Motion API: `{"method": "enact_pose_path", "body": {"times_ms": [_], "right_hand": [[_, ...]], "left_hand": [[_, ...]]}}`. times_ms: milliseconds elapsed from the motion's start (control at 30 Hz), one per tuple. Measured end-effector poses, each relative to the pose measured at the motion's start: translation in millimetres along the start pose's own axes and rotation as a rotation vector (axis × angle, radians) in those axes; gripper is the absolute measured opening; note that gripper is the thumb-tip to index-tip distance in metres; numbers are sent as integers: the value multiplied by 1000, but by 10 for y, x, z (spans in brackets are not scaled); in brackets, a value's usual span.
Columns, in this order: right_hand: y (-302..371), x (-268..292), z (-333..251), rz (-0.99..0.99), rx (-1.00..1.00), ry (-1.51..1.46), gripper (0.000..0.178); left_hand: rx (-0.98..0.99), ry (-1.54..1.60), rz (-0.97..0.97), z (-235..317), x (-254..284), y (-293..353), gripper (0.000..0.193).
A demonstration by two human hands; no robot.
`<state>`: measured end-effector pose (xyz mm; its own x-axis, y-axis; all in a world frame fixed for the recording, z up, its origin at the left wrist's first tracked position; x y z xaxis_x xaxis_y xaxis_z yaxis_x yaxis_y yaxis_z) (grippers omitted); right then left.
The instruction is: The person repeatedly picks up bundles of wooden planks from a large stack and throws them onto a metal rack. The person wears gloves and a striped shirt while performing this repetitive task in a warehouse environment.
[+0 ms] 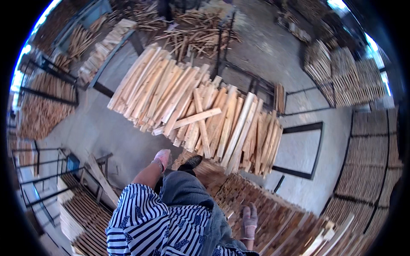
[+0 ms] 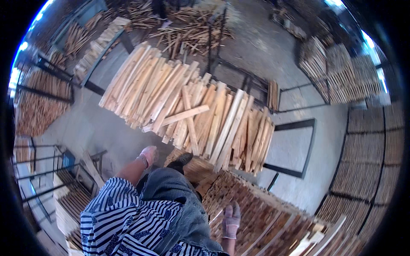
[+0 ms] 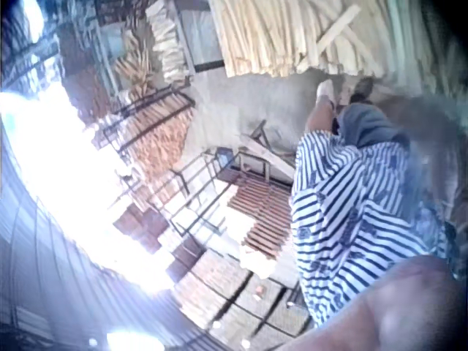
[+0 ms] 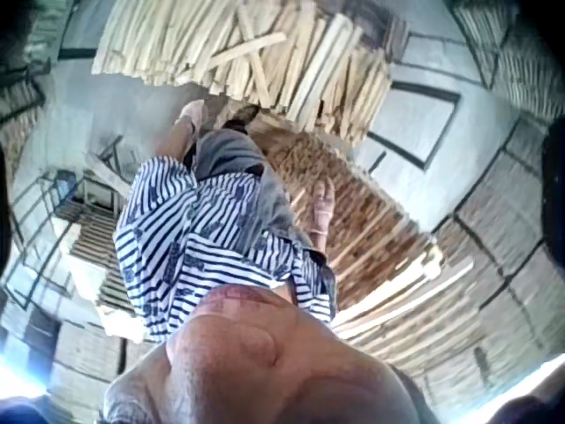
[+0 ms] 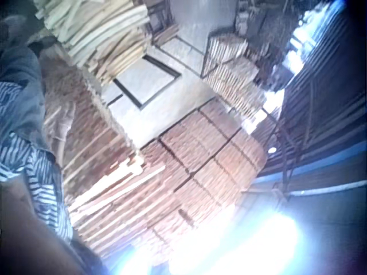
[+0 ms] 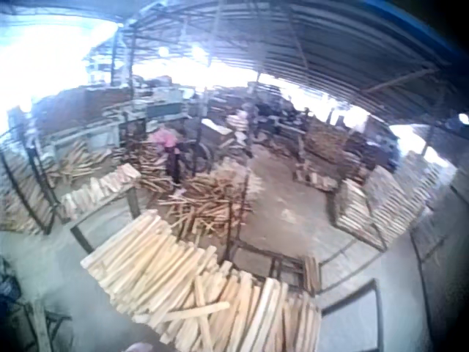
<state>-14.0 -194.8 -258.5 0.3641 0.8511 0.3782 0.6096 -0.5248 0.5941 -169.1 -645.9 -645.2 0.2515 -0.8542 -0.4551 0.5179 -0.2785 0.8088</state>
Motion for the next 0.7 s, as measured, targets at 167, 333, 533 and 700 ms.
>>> {"method": "enact_pose_path", "body": {"times_ms": [167, 333, 533, 700], "right_hand": [[-796, -894, 292, -484, 174, 757, 47], [-1364, -1489, 427, -744, 139, 731, 52], [-1919, -1767, 677, -766, 96, 1012, 56], [-2093, -2031, 820, -788, 129, 1039, 53]], "left_hand": [[-186, 277, 496, 173, -81, 788, 26], [-429, 673, 628, 332, 1187, 596, 52], [-734, 729, 723, 1846, 1752, 960, 101], [-710, 688, 707, 2764, 2067, 754, 120]]}}
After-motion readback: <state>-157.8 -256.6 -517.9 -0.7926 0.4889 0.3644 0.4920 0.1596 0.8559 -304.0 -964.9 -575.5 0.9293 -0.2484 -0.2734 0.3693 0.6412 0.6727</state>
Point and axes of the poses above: each hand's wrist, its own y-axis away from the middle knuckle, its own x-axis out of the back of the hand, z = x × y, the point moved 3 cm from there along -y, towards the middle knuckle
